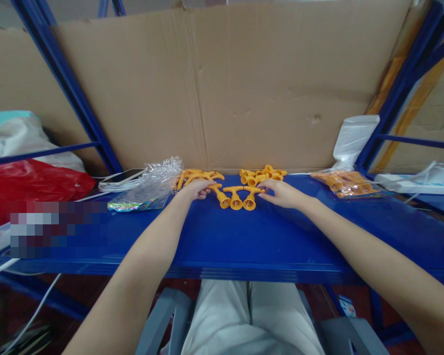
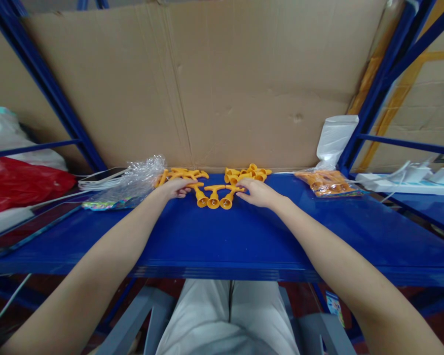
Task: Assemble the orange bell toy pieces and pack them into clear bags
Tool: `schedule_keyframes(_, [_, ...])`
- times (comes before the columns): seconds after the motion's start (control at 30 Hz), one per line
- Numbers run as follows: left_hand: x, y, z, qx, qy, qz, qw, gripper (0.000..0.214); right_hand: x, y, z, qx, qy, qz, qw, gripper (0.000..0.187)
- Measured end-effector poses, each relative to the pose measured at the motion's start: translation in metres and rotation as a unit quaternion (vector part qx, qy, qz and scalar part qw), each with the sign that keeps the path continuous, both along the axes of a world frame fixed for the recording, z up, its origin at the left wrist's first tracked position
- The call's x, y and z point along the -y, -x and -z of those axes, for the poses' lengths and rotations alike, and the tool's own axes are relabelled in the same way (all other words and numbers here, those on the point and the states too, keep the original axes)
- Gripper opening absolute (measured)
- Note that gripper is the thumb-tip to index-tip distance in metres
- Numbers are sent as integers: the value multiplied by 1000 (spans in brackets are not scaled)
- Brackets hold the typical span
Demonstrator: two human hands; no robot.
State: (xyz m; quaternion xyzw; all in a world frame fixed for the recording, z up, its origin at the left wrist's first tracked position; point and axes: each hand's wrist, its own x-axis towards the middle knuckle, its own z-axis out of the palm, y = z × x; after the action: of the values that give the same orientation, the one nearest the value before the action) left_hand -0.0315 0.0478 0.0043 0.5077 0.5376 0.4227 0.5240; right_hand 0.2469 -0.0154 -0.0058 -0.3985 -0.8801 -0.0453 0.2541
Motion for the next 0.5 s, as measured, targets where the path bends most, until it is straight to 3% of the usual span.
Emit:
schedule_keyframes(0.07, [3,-4,1,-99,19,-4,995,19,1,1,0,7,4,-1,1000,25])
schedule_keyframes(0.23, [10,-16,4,-252,-101,-43,961,29,4,4,-1,26,10,3,1000,23])
schedule_keyframes(0.4, [4,-20,11,-337,-197,-3,921,21,3,3,-2,34,12,3,999,20])
schedule_keyframes(0.5, [1,-24,12,-403,-230,36,885,17,0,-1,-3,43,12,45,998,21])
